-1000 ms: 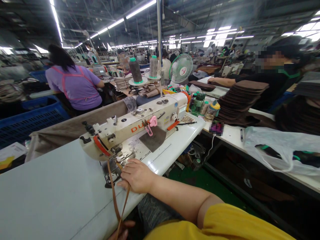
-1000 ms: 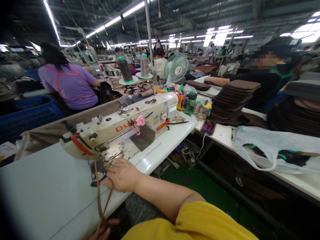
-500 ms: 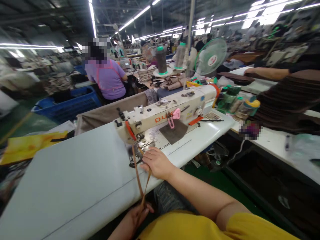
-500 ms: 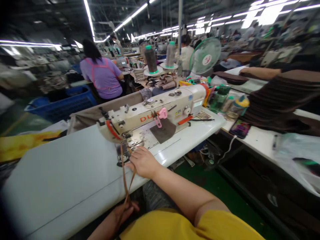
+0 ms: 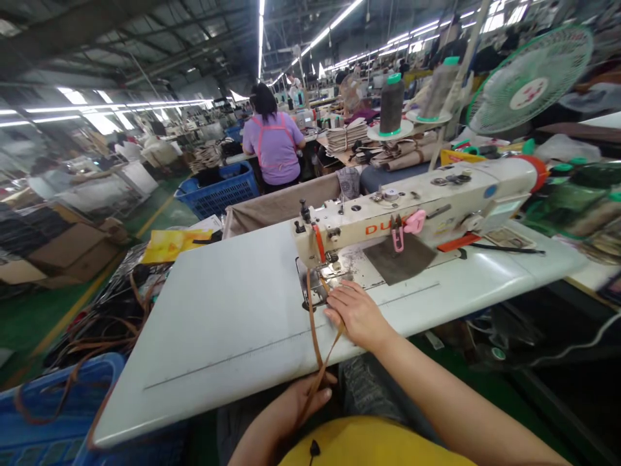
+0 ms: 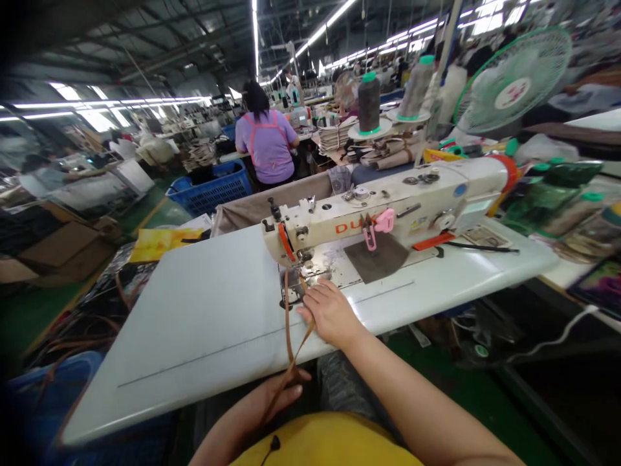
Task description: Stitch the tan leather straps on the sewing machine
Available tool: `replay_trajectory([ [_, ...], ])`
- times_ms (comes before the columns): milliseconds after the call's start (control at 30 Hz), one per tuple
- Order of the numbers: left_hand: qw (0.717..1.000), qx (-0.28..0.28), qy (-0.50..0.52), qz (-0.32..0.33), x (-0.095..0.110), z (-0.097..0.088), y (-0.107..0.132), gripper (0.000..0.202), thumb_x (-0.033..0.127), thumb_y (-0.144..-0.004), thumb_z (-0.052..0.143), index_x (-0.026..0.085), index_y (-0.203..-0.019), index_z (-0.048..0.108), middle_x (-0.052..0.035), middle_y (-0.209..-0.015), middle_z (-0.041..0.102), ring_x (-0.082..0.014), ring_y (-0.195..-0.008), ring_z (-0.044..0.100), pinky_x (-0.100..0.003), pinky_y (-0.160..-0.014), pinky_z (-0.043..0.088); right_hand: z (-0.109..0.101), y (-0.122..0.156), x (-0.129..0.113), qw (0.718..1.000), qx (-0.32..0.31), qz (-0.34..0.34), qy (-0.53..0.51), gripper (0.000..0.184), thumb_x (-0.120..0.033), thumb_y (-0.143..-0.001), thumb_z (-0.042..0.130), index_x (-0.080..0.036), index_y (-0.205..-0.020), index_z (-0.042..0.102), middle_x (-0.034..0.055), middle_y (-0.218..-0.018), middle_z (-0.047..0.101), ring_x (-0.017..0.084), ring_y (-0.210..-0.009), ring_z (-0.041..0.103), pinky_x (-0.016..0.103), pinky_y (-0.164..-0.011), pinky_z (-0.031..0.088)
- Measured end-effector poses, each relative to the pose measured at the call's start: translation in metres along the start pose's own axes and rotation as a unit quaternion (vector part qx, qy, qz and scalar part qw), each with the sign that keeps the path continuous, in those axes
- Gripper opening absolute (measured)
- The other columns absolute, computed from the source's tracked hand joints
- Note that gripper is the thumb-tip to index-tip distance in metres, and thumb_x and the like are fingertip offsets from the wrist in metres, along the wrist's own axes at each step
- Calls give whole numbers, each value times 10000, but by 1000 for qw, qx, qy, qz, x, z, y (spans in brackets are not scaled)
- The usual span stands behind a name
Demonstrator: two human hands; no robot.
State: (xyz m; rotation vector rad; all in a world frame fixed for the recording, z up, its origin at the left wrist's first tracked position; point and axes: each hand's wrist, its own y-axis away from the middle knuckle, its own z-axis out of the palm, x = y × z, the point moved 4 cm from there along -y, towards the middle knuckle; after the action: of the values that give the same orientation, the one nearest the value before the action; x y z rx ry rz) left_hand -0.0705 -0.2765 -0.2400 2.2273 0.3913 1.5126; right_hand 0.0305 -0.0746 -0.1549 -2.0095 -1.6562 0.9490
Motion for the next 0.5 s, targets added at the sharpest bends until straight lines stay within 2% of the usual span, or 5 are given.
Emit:
replay_trajectory([
  [100, 1000, -6, 20, 20, 2, 3, -2, 642, 735, -944, 502, 213, -1264, 697, -103, -1342, 717, -313, -1297, 624, -408, -1172, 426, 1, 1, 1, 1000, 3, 0, 8, 237, -336, -1074, 559, -187, -1061, 742, 100, -1066, 786, 247, -1050, 703, 495, -1146, 490],
  [233, 999, 10, -16, -43, -33, 12, -17, 821, 891, -788, 487, 158, -1034, 764, -168, -1112, 758, -407, -1123, 684, -509, -1051, 509, 3, 3, 2, 1000, 3, -3, 7, 231, -335, -1073, 561, -196, -1071, 746, 97, -1065, 787, 241, -1055, 705, 493, -1155, 481],
  [300, 998, 18, -16, -61, -46, 13, -20, 805, 895, -753, 495, 163, -947, 771, -167, -1030, 764, -419, -1065, 698, -524, -1009, 527, 4, 4, 3, 1000, 4, -5, 5, 229, -342, -1071, 565, -199, -1069, 744, 94, -1064, 785, 237, -1058, 703, 486, -1156, 479],
  [433, 999, 33, 12, -26, -40, 7, -15, 664, 760, -849, 574, 243, -1236, 728, -86, -1280, 751, -348, -1268, 642, -430, -1146, 451, 4, 3, 4, 1000, 5, -1, 4, 238, -363, -1073, 564, -198, -1062, 735, 95, -1052, 782, 239, -1048, 696, 480, -1150, 476],
  [500, 999, 24, 12, -22, -33, 9, -14, 609, 748, -885, 543, 313, -1276, 714, -20, -1356, 727, -314, -1330, 614, -379, -1188, 409, 3, 3, 3, 1000, 1, 2, 5, 246, -369, -1076, 556, -195, -1050, 729, 94, -1036, 780, 238, -1035, 693, 471, -1144, 474],
])
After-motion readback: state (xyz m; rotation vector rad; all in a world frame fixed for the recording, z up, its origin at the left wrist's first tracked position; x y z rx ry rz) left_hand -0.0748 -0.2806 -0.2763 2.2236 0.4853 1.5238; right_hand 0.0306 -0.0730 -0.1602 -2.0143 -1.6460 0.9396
